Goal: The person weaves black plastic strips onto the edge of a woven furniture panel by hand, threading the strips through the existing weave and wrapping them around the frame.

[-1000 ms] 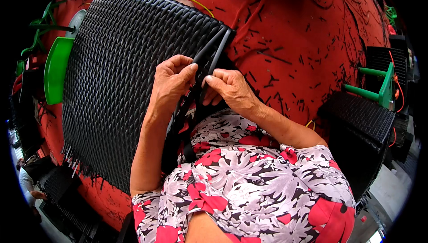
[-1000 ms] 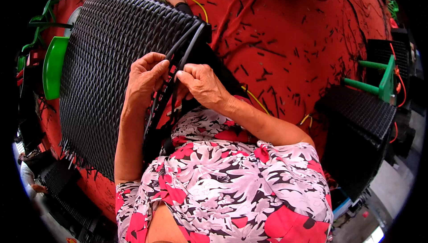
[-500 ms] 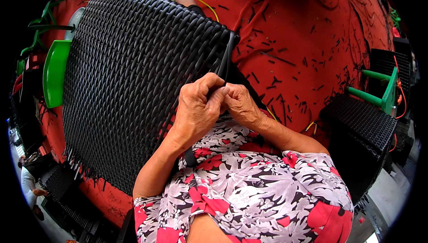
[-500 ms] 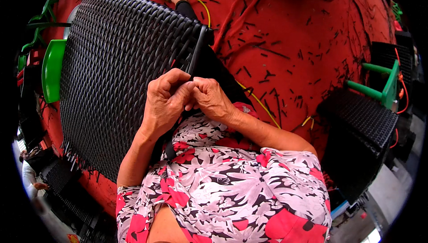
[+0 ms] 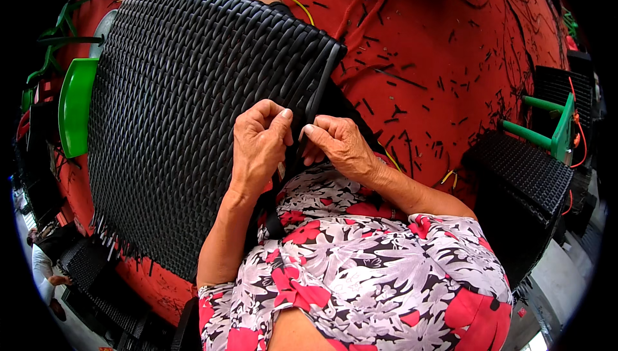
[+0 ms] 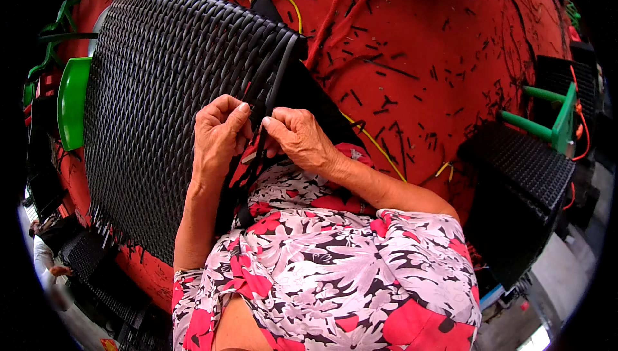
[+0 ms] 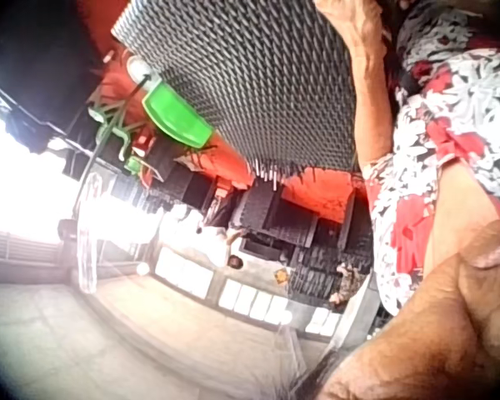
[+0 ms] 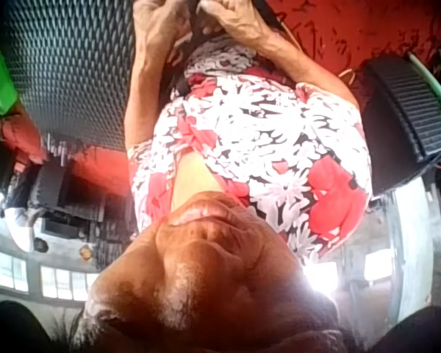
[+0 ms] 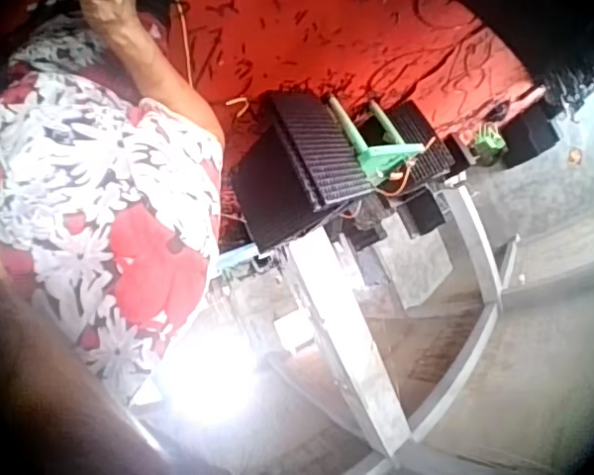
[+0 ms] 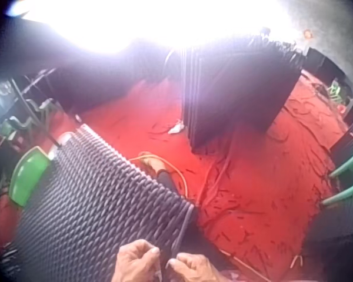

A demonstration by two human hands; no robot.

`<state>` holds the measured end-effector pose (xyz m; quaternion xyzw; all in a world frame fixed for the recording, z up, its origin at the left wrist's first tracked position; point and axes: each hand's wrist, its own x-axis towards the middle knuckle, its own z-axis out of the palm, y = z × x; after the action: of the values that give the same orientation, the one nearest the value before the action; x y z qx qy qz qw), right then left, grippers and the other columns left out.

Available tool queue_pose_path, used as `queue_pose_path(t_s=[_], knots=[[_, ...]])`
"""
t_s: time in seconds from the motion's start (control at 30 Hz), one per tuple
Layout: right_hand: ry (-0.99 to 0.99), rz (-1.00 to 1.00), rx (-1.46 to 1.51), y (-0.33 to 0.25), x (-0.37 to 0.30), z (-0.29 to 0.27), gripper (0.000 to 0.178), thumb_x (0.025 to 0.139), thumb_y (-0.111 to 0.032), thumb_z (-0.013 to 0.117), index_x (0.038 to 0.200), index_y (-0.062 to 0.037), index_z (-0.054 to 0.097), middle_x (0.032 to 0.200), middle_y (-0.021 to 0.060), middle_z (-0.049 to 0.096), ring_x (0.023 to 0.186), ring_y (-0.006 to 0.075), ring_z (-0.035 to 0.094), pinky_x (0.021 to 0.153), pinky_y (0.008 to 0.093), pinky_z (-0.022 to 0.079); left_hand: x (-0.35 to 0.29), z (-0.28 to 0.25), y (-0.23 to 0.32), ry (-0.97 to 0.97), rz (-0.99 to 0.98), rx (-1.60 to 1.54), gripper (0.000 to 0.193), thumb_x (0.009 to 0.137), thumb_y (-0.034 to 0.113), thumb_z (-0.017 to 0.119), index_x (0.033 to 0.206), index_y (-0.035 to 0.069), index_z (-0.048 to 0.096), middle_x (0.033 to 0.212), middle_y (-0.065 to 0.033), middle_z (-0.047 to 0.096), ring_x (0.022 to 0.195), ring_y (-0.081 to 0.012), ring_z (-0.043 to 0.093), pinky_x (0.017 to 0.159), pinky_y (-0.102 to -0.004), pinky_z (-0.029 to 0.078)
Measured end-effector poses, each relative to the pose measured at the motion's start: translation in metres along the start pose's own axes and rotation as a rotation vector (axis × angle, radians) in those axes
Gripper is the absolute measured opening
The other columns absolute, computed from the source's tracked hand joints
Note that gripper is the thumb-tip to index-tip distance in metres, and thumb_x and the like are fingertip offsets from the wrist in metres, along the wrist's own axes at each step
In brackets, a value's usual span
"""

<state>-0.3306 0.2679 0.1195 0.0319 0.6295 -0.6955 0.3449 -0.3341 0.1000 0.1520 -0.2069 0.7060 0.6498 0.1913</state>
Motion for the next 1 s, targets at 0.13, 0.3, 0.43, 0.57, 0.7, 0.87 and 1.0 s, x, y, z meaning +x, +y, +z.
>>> queue_pose_path(t_s=[0.13,0.3,0.43,0.57,0.7,0.87,1.0], knots=[[-0.002,-0.010,-0.003,-0.002,0.000,0.000,0.032,0.098,-0.021,0.052,0.075,-0.0003,0.055,0.066,0.0048,0.063,0.059,0.0112,0.063,0.053,0.0251,0.050,0.002,-0.003,0.004,-0.006,-0.044,-0.050,0.021,0.093,0.016,0.060,0.077,0.002,0.058,0.058,-0.0009,0.056,0.044,-0.0044,0.044,0.040,-0.0205,0.033],[-0.005,0.015,0.001,-0.008,-0.003,0.001,0.030,0.098,-0.021,0.052,0.076,0.0001,0.056,0.067,0.0046,0.063,0.059,0.0110,0.063,0.053,0.0246,0.050,0.005,-0.005,-0.002,-0.015,-0.035,-0.054,0.019,0.093,0.018,0.061,0.079,0.004,0.058,0.059,-0.0017,0.057,0.038,-0.0041,0.041,0.034,-0.0184,0.028],[-0.007,0.002,0.034,-0.020,-0.005,0.006,0.028,0.097,-0.019,0.053,0.078,0.0010,0.057,0.068,0.0050,0.064,0.059,0.0108,0.064,0.054,0.0240,0.051,0.006,-0.004,0.000,-0.024,-0.039,-0.064,0.020,0.092,0.016,0.060,0.078,0.003,0.058,0.058,-0.0014,0.056,0.041,-0.0045,0.043,0.037,-0.0192,0.031],[0.006,-0.047,0.084,-0.023,-0.003,0.010,0.027,0.097,-0.018,0.054,0.079,0.0016,0.058,0.069,0.0051,0.064,0.058,0.0100,0.063,0.054,0.0232,0.051,0.007,-0.004,0.001,-0.017,-0.049,-0.042,0.020,0.092,0.016,0.060,0.078,0.002,0.058,0.058,-0.0008,0.055,0.043,-0.0046,0.044,0.039,-0.0195,0.033],[0.014,-0.060,0.146,-0.032,0.001,0.019,0.029,0.098,-0.020,0.052,0.079,0.0012,0.058,0.068,0.0047,0.063,0.056,0.0085,0.061,0.051,0.0223,0.050,0.009,-0.006,-0.002,-0.024,0.000,-0.056,0.020,0.092,0.016,0.060,0.079,0.001,0.058,0.059,-0.0006,0.055,0.043,-0.0044,0.045,0.039,-0.0190,0.034],[0.039,-0.142,0.243,-0.034,0.015,0.037,0.032,0.099,-0.022,0.050,0.076,-0.0005,0.057,0.064,0.0039,0.061,0.052,0.0065,0.057,0.046,0.0211,0.045,0.011,-0.012,-0.003,-0.089,-0.045,-0.254,0.022,0.092,0.018,0.061,0.080,0.000,0.058,0.055,-0.0006,0.054,0.040,-0.0057,0.046,0.036,-0.0185,0.033],[0.071,-0.201,0.171,-0.034,0.019,0.041,0.032,0.098,-0.022,0.051,0.074,-0.0015,0.056,0.062,0.0036,0.059,0.051,0.0080,0.057,0.046,0.0234,0.046,0.017,-0.016,-0.005,-0.134,-0.048,-0.286,0.021,0.092,0.019,0.063,0.080,0.001,0.059,0.053,-0.0009,0.053,0.037,-0.0071,0.047,0.035,-0.0183,0.034]])
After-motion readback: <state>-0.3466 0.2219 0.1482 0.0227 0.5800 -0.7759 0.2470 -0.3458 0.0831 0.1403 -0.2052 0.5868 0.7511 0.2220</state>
